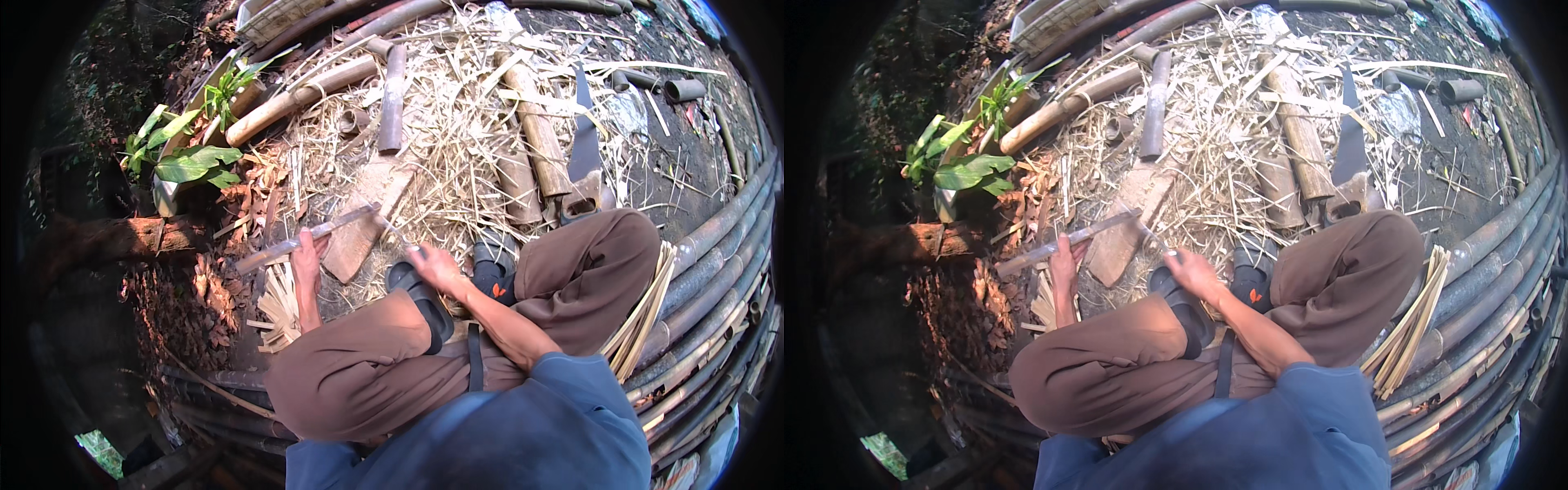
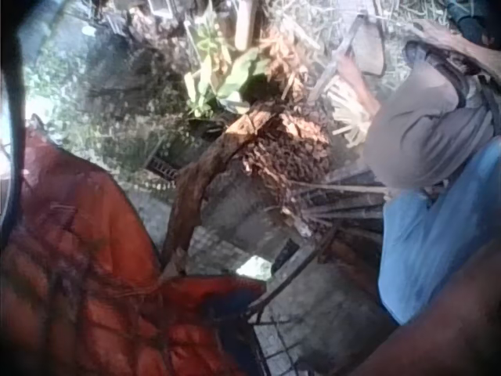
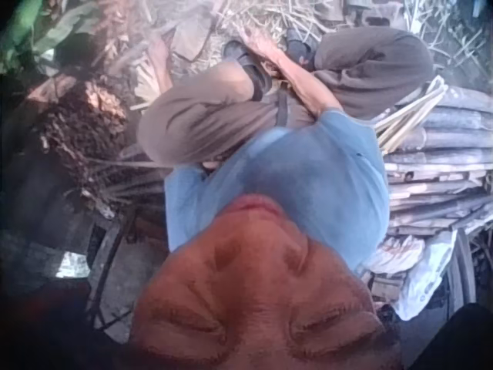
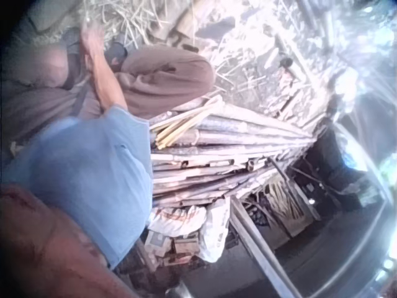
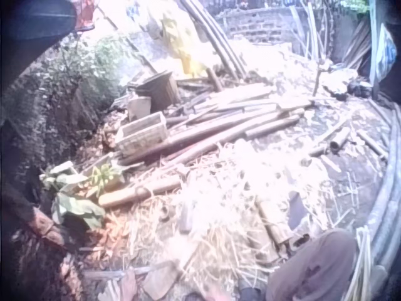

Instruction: The person sits on the ground and uses a knife to split bamboo strips into smaller pieces. They repeatedly pick up bamboo pieces, split them, and place the resulting pieces on the ground.

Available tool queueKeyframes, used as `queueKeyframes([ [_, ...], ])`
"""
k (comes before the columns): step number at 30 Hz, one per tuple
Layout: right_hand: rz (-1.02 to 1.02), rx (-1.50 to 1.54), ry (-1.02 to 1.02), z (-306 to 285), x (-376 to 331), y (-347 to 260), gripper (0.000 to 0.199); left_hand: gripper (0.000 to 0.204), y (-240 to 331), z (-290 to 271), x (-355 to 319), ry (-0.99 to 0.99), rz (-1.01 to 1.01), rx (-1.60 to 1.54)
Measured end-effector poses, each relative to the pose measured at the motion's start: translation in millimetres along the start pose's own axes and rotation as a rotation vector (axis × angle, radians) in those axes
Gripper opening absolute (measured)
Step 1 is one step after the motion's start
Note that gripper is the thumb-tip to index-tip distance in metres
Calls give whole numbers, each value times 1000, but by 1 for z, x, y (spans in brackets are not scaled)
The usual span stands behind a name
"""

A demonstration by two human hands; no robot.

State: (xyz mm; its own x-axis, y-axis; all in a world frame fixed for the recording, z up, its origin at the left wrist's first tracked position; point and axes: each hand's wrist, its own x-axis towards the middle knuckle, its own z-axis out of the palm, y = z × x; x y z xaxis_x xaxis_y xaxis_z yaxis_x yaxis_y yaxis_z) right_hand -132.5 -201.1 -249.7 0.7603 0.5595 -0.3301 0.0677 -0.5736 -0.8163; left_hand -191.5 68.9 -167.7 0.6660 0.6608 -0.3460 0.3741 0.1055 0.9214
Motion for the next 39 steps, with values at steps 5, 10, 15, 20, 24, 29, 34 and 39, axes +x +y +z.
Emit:
queueKeyframes([
  [5,-111,-38,-129,-15,-13,-27,45,61,3,-1,2,28,-14,41],
  [10,76,33,-54,0,7,1,51,59,-8,4,-4,54,53,57],
  [15,217,42,-79,-12,3,28,58,49,9,16,-17,-130,-1,-40],
  [20,154,269,-82,4,20,42,58,64,23,13,-43,-386,-18,-717],
  [24,217,207,-18,18,21,67,58,74,39,10,-16,-273,-16,-961],
  [29,277,379,-63,6,14,46,50,91,55,26,2,246,411,-520],
  [34,161,275,-8,-41,-3,-10,59,33,31,20,32,92,584,-531],
  [39,177,361,-19,-87,-20,-55,52,37,24,50,42,206,593,-499],
])
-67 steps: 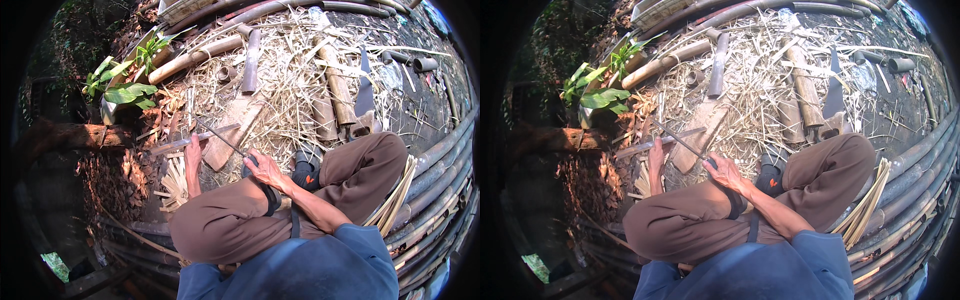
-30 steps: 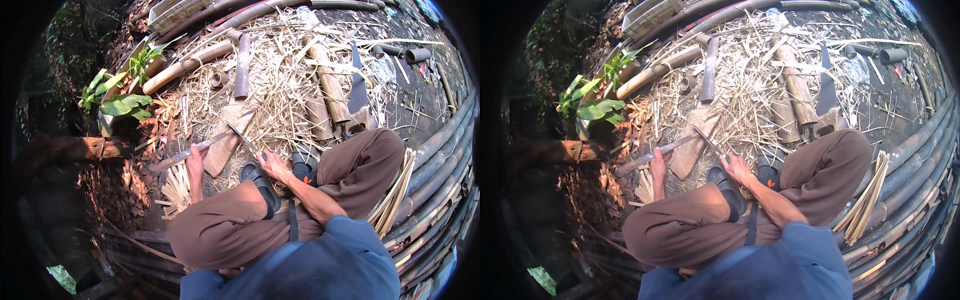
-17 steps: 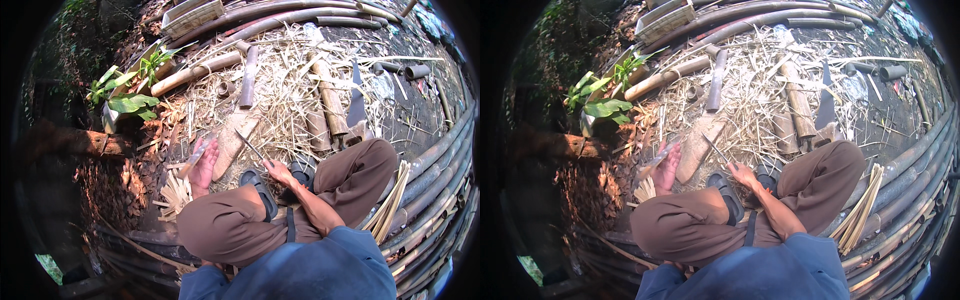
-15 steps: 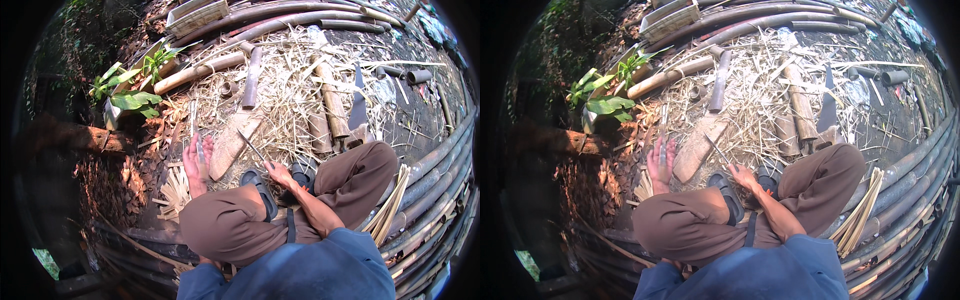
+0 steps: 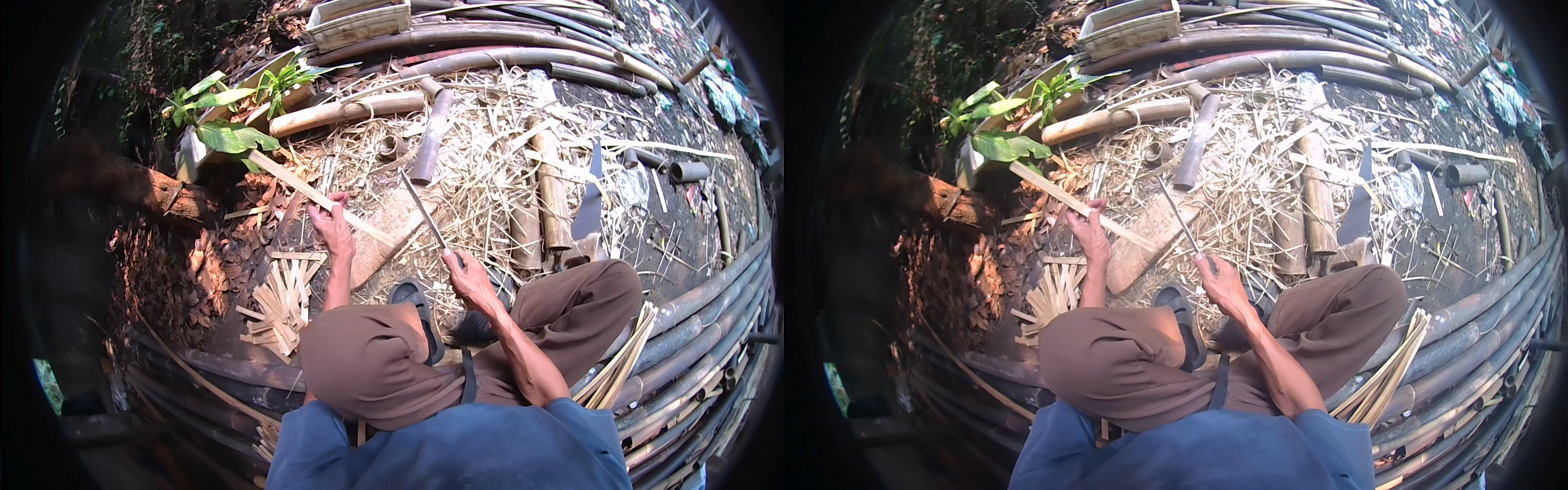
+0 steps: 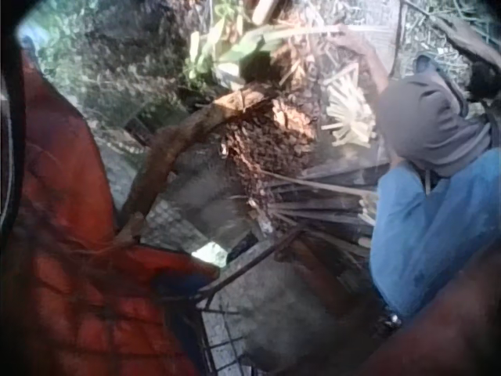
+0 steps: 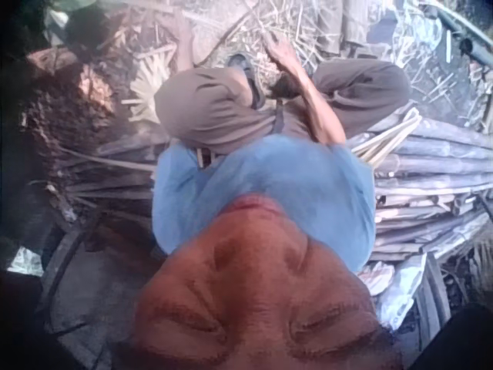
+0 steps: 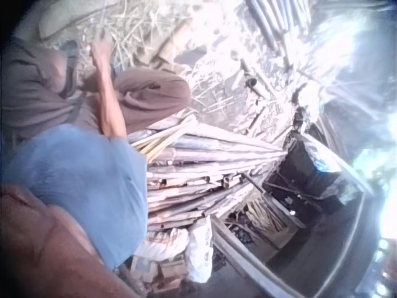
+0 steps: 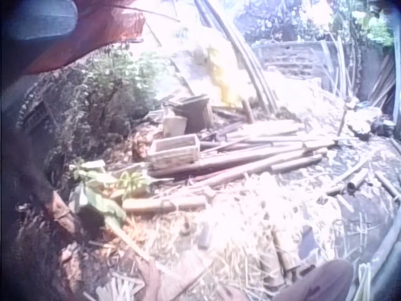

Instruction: The person sits on the ground and uses a knife to split bamboo strips into smaller pieces. They repeatedly pick up bamboo pieces, split them, and place the resulting pieces on the ground.

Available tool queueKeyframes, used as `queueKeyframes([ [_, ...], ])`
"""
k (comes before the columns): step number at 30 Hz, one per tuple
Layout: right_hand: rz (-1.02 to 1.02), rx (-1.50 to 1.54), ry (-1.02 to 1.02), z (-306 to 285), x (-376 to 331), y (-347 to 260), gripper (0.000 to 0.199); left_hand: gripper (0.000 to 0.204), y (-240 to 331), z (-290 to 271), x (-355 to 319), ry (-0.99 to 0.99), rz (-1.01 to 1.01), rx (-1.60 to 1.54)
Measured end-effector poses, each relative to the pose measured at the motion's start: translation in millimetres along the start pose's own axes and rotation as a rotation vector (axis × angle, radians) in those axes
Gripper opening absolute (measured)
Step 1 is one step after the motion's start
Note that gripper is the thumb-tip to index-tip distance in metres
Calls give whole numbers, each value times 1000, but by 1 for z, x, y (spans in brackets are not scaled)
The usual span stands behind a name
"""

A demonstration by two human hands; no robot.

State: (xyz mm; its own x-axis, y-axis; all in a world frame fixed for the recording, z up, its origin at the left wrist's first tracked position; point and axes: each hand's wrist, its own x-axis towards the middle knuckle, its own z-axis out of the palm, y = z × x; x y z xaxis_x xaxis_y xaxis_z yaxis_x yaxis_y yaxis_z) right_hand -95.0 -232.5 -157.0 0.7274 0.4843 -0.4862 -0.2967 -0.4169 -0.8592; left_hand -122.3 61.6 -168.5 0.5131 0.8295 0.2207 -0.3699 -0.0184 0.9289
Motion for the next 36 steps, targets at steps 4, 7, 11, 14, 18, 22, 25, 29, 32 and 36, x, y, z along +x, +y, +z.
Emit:
queueKeyframes([
  [4,-26,-42,28,-15,-20,-31,51,37,-7,11,5,-41,-8,70],
  [7,-141,-56,6,-20,-29,-47,49,20,3,21,11,-65,205,182],
  [11,-204,67,-57,-21,-54,-87,37,62,49,49,6,-133,122,-115],
  [14,-386,46,-54,-14,-77,-131,42,58,51,51,-4,-196,-74,-396],
  [18,-373,71,-151,-17,-81,-147,45,41,49,66,-28,-303,-45,-369],
  [22,-424,53,-161,-12,-82,-156,43,37,47,74,-38,-334,-93,-402],
  [25,-466,14,-158,-11,-83,-162,43,36,45,77,-42,-330,-118,-362],
  [29,-408,107,-206,-10,-78,-152,42,39,45,82,-45,-333,-173,-322],
  [32,-410,120,-224,-10,-74,-151,42,42,47,82,-46,-356,-194,-291],
  [36,-346,156,-241,-8,-79,-158,40,43,45,81,-45,-348,-199,-295],
])
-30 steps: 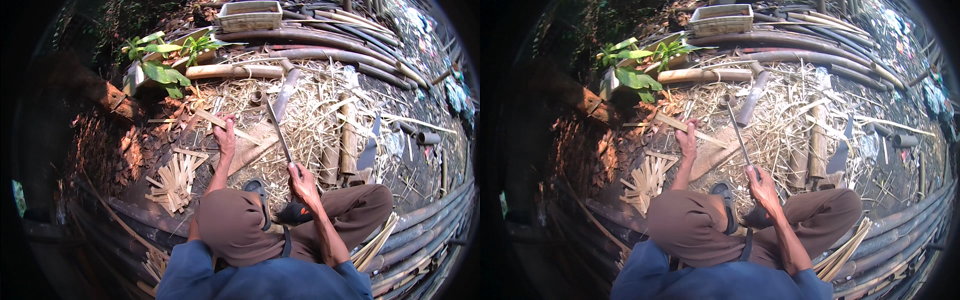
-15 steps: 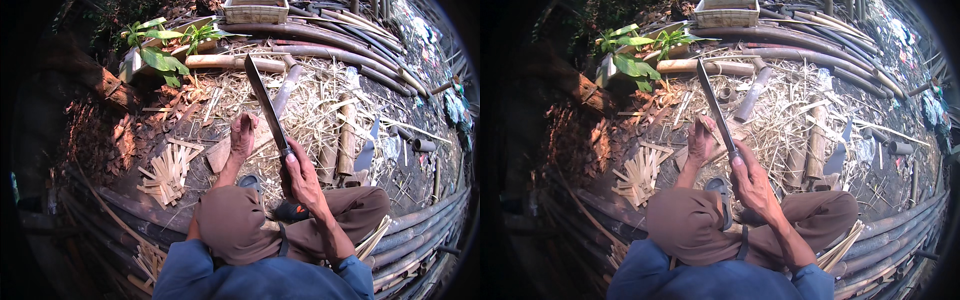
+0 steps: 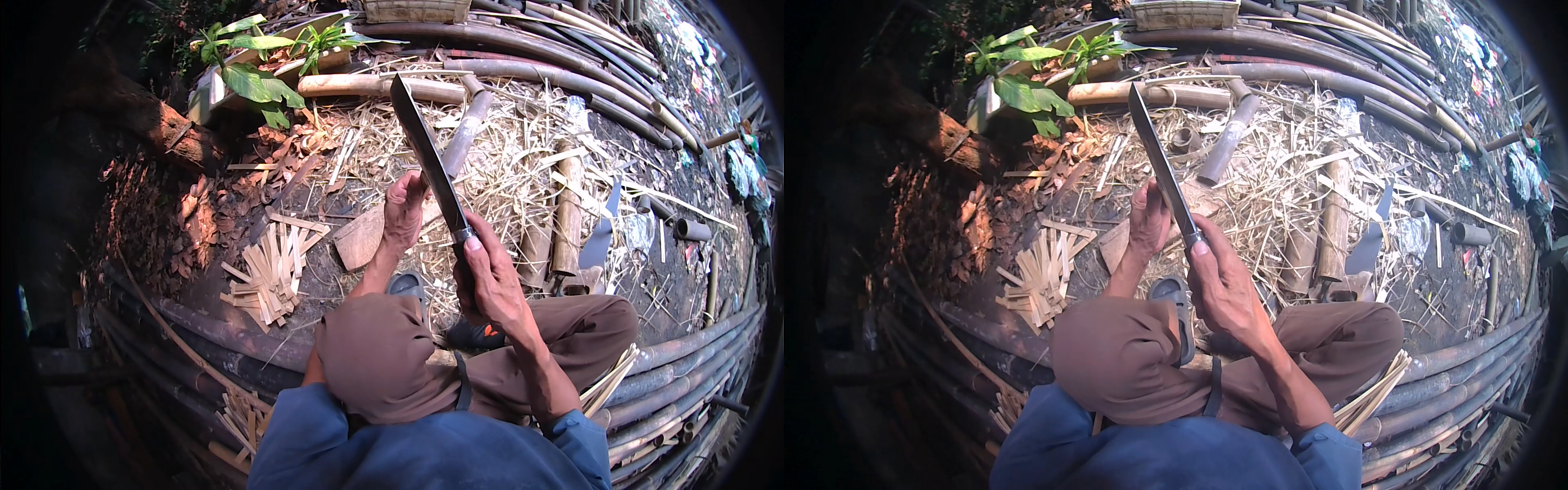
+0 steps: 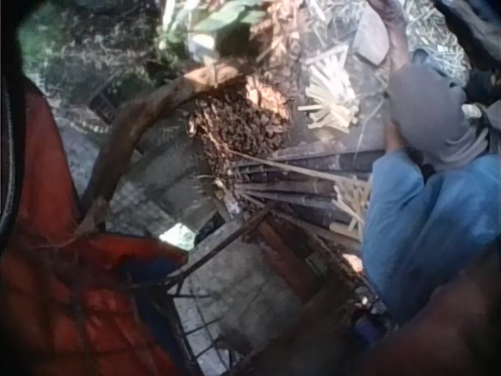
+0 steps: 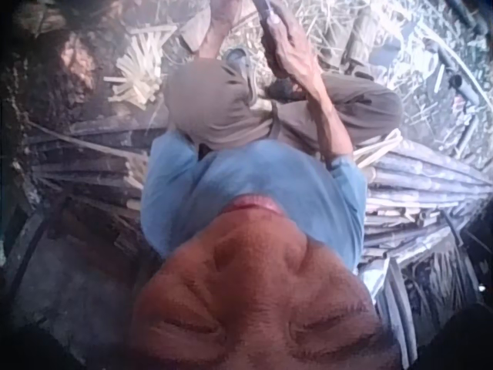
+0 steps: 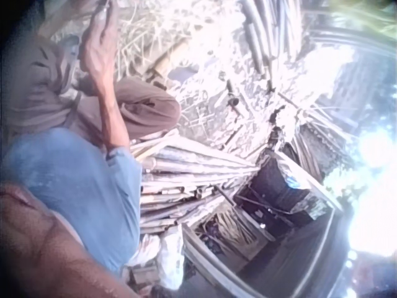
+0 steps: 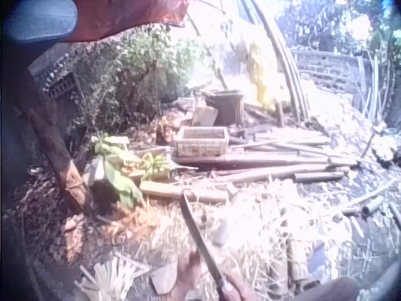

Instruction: The person sits on the ground and uses a knife to split bamboo strips into smaller pieces. They repeatedly pick up bamboo pieces, split them, and place the resulting pieces on the ground.

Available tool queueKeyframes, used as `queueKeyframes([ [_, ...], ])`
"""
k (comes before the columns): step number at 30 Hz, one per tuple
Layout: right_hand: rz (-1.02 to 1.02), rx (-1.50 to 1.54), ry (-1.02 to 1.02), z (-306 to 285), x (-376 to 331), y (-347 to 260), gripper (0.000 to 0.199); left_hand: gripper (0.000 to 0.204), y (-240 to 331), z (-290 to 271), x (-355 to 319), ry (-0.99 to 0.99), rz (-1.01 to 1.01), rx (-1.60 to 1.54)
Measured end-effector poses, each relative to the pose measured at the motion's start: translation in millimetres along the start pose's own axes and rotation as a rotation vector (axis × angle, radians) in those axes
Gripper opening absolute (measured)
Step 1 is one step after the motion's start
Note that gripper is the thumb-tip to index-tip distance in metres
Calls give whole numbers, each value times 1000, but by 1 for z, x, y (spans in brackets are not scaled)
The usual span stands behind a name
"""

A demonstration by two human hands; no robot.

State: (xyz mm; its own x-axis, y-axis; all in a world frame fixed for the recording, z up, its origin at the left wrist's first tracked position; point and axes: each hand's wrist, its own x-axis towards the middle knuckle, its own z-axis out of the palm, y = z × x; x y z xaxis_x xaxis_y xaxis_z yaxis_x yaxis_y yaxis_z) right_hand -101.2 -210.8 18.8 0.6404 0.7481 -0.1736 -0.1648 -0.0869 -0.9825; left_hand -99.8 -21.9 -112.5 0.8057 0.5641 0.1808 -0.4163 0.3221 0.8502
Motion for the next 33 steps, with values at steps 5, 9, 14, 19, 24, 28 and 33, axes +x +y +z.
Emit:
queueKeyframes([
  [5,-71,-167,75,7,-2,5,40,37,-3,-8,2,-61,-17,3],
  [9,-45,-206,95,9,-6,-6,40,36,-3,-4,0,-64,1,-8],
  [14,-52,-232,126,12,-8,5,38,40,4,-1,-4,-73,-49,7],
  [19,-91,-292,142,15,-6,6,39,44,3,-3,3,-98,1,83],
  [24,-62,-358,125,19,-6,-2,39,53,58,-1,32,166,463,654],
  [28,-49,-350,184,15,-7,7,39,43,197,87,83,245,1069,732],
  [33,-155,-312,222,21,2,21,41,26,152,94,127,-363,809,1402],
])
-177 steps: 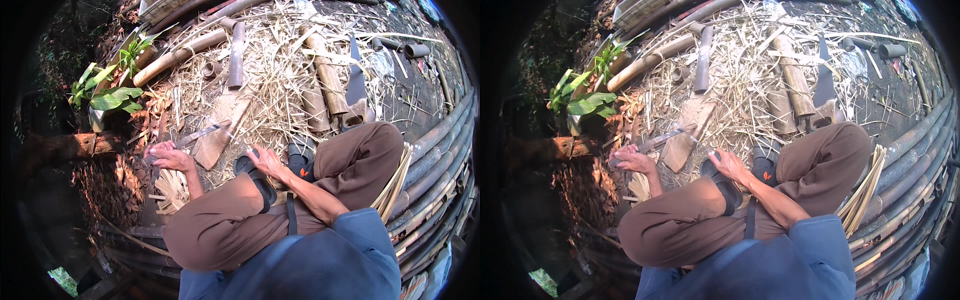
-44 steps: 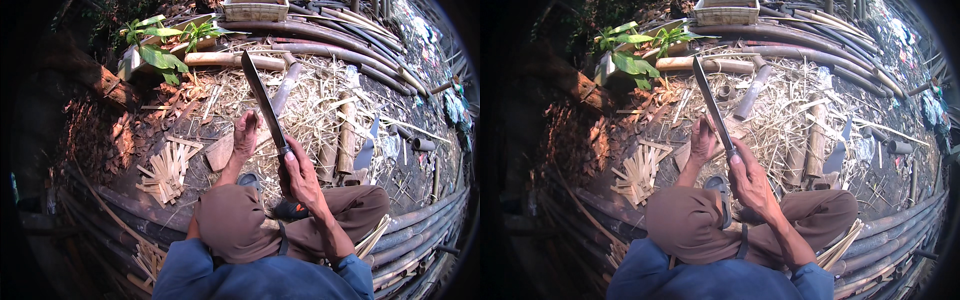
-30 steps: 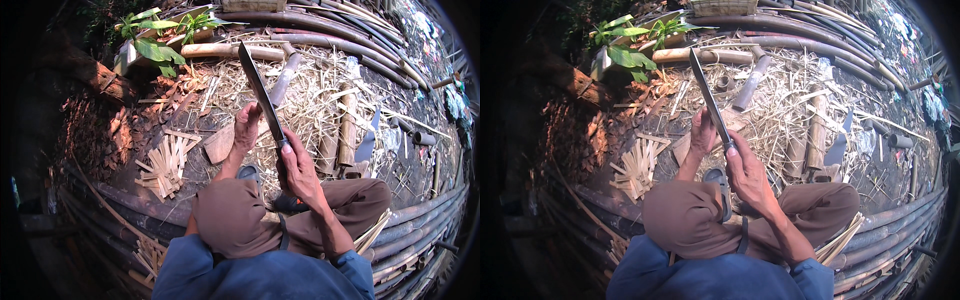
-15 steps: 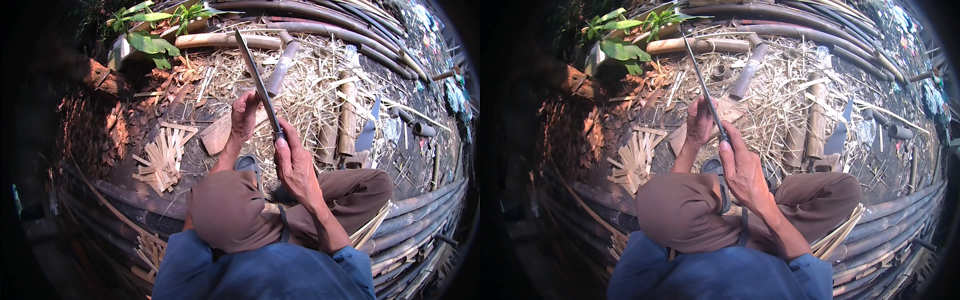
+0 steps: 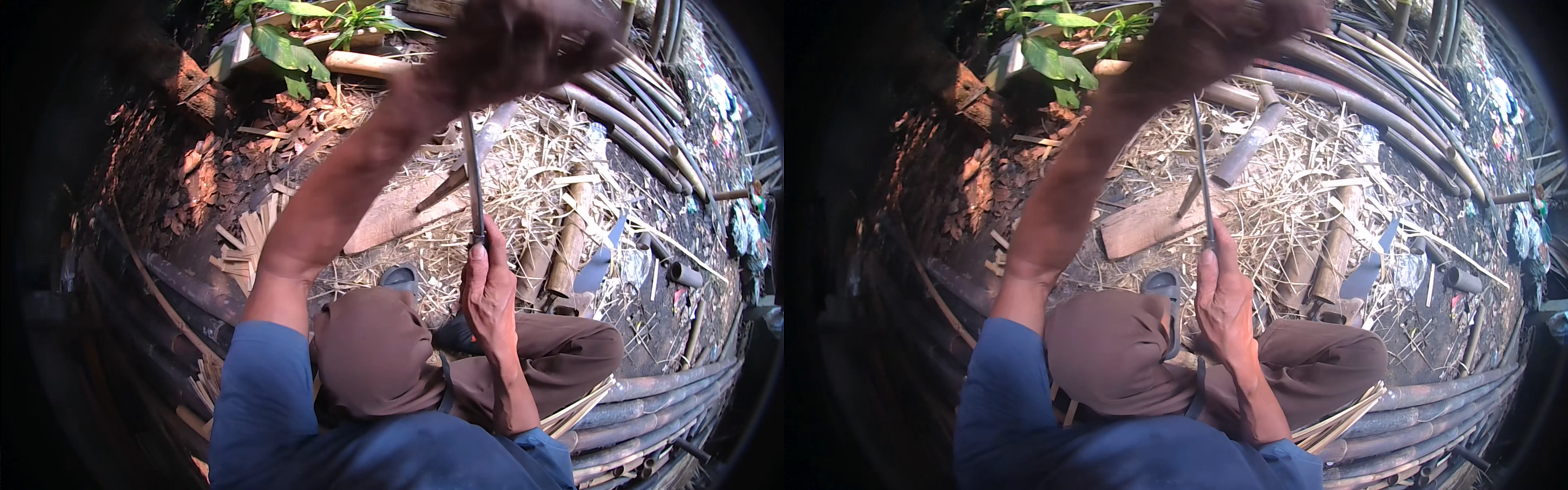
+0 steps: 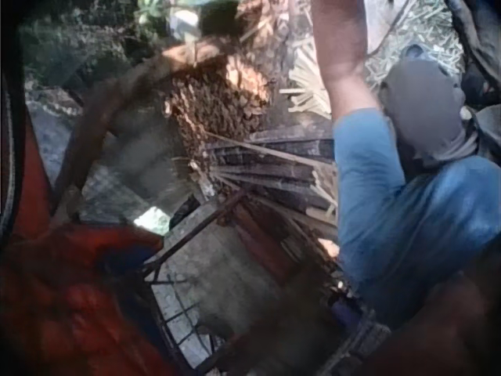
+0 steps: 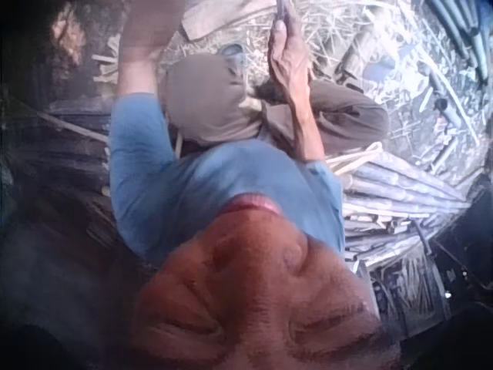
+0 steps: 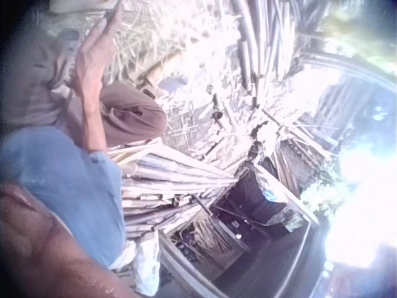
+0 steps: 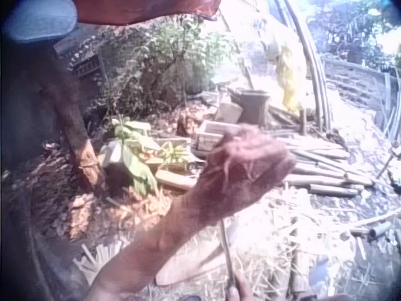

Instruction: The person sits on the ground and uses a knife to split bamboo strips into smaller pieces. They repeatedly pick up bamboo pieces, split them, and place the resulting pieces on the ground.

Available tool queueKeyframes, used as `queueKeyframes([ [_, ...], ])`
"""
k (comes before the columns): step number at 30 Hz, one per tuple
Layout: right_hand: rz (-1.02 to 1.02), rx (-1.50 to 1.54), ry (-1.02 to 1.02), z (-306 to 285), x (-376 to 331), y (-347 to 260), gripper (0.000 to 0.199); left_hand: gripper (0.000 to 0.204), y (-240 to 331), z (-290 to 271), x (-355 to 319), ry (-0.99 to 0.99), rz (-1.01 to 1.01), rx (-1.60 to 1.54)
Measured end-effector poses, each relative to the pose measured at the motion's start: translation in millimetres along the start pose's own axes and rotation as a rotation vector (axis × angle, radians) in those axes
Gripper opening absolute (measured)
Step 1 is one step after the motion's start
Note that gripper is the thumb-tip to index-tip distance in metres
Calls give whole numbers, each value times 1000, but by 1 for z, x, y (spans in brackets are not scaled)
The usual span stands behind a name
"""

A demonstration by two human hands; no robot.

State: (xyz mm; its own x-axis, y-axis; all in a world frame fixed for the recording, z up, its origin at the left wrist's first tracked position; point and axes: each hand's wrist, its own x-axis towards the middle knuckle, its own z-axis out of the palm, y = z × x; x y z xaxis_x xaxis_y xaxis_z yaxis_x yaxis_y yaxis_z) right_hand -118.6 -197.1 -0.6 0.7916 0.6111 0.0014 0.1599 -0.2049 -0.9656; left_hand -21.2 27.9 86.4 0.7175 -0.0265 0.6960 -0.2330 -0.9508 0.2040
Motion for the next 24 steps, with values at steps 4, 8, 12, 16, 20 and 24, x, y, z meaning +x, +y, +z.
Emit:
queueKeyframes([
  [4,45,-62,-53,-1,2,-10,41,41,-31,43,-10,-331,-183,-126],
  [8,-9,-85,-10,2,1,-7,42,29,-26,38,-2,-334,28,-58],
  [12,37,-93,-48,-9,2,-6,42,22,-6,9,43,35,233,89],
  [16,72,-64,-125,4,-3,13,41,20,-45,63,-10,154,296,277],
  [20,51,-64,-106,15,7,24,42,14,-65,55,-51,79,24,39],
  [24,-30,-42,-82,-4,26,27,40,26,-29,14,-64,123,-185,-344],
])
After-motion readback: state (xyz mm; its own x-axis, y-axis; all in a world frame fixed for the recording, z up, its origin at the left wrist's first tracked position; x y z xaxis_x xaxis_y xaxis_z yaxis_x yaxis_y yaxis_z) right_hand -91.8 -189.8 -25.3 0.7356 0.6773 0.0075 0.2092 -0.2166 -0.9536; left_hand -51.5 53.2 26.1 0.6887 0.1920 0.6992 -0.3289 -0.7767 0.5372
